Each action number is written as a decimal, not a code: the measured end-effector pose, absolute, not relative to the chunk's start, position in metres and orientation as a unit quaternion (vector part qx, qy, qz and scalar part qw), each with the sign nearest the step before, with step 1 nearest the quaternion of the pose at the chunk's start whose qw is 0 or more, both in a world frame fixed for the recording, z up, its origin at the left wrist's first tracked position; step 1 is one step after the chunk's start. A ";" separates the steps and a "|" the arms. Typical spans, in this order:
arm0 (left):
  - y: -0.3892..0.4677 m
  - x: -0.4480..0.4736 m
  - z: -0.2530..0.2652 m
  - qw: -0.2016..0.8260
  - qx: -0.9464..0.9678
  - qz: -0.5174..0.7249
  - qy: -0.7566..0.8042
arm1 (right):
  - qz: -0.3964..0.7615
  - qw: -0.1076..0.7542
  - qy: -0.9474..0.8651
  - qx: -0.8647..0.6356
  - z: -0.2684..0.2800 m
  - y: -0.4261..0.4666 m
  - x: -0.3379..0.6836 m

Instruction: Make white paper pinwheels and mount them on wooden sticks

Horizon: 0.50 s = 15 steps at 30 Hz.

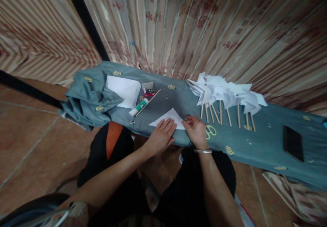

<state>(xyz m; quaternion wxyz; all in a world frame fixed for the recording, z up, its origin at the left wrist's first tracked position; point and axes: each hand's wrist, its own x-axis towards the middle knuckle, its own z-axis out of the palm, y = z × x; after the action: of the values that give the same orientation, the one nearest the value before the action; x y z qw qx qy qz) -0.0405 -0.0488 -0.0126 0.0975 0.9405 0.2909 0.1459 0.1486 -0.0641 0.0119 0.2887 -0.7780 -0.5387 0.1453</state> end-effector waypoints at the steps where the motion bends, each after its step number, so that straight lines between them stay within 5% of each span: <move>1: -0.049 -0.040 -0.013 0.096 0.941 0.146 0.290 | 0.145 0.288 -0.541 -0.777 0.012 -0.064 0.149; 15: -0.049 -0.042 -0.012 0.104 0.943 0.130 0.288 | 0.102 0.256 -0.561 -0.781 0.013 -0.068 0.142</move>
<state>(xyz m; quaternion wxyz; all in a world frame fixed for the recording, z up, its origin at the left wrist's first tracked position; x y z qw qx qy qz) -0.0416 -0.0487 -0.0117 0.1040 0.9432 0.2876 0.1302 0.1420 -0.0683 0.0127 0.2557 -0.7806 -0.5611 0.1021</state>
